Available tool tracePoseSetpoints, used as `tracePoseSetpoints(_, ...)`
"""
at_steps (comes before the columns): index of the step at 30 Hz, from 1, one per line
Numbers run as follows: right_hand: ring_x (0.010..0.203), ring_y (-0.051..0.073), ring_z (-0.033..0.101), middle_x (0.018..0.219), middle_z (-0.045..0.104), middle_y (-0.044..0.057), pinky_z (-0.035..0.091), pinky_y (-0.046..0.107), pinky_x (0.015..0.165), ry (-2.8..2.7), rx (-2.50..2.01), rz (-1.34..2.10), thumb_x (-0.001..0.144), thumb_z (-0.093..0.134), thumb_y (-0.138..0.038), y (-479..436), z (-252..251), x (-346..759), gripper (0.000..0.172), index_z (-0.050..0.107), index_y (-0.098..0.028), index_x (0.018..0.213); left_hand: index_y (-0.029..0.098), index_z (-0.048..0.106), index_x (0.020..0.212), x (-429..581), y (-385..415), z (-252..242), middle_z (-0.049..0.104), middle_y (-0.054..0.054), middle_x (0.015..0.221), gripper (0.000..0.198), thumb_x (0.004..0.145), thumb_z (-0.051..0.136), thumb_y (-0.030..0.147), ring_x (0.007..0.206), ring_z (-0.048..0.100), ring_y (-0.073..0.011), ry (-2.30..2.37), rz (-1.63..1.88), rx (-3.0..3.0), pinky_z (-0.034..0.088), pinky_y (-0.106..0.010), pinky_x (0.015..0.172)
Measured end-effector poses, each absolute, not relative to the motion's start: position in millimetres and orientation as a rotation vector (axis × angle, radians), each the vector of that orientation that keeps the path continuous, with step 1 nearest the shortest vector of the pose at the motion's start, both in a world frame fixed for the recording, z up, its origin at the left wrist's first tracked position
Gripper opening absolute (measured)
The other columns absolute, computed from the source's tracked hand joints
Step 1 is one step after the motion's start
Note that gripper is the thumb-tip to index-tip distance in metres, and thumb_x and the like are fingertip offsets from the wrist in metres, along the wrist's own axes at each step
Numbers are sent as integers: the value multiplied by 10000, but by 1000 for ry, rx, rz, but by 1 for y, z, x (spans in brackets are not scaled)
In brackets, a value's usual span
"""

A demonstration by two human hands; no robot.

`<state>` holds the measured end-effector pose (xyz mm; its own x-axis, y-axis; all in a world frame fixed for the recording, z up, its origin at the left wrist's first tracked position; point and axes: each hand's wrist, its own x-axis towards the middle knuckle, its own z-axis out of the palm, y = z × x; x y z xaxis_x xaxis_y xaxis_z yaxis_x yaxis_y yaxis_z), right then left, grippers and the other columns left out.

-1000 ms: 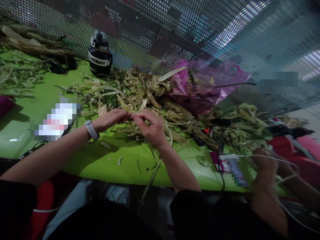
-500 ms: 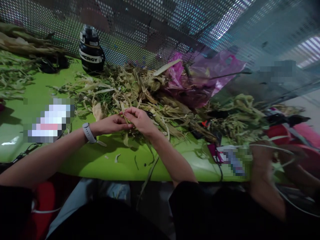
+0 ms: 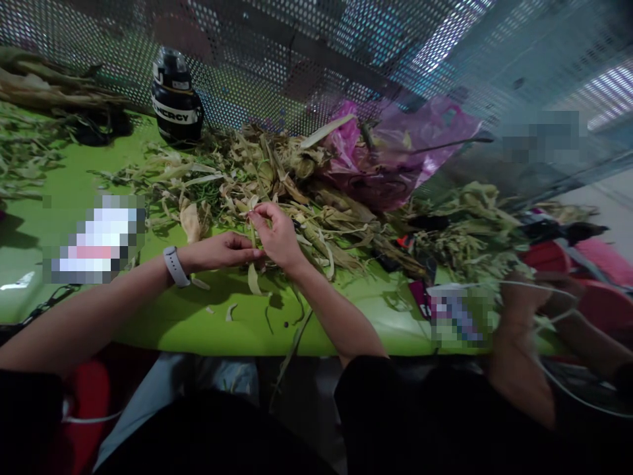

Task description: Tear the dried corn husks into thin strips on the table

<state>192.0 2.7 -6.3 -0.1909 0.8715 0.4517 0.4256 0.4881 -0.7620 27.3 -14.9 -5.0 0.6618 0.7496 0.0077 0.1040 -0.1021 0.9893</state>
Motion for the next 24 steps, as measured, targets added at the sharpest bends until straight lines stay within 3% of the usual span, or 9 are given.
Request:
tracePoseSetpoints(5, 724, 159, 548, 702, 612, 22, 426, 291, 733, -1982, -1224, 742, 927, 441, -575, 5, 12, 210, 479, 613, -176, 725, 168, 589, 642, 22, -9, -3, 388, 35, 508, 439, 842, 607, 559, 443, 274, -65, 777, 671, 1498, 182, -246, 443)
tracePoseSetpoints(11, 623, 120, 426, 618, 465, -28, 349, 263, 617, -2126, -1146, 877, 837, 500, -705, 14, 20, 224, 543, 510, -192, 659, 171, 655, 711, 20, -5, -7, 401, 30, 509, 382, 816, 651, 538, 458, 304, -72, 817, 800, 1305, 176, -245, 445)
tracePoseSetpoints(16, 697, 138, 465, 697, 510, -7, 380, 280, 702, -2151, -1097, 673, 858, 444, -722, 15, 17, 219, 549, 501, -199, 698, 154, 720, 756, 21, -7, -7, 345, 43, 457, 314, 775, 702, 467, 439, 278, -72, 801, 748, 1235, 165, -243, 432)
tracePoseSetpoints(24, 803, 195, 496, 759, 557, 52, 379, 351, 833, -2152, -1103, 158, 928, 342, -667, 23, 4, 217, 528, 498, -214, 705, 162, 638, 695, 22, -9, -4, 406, 37, 523, 280, 779, 699, 422, 459, 327, -67, 815, 816, 1324, 209, -227, 439)
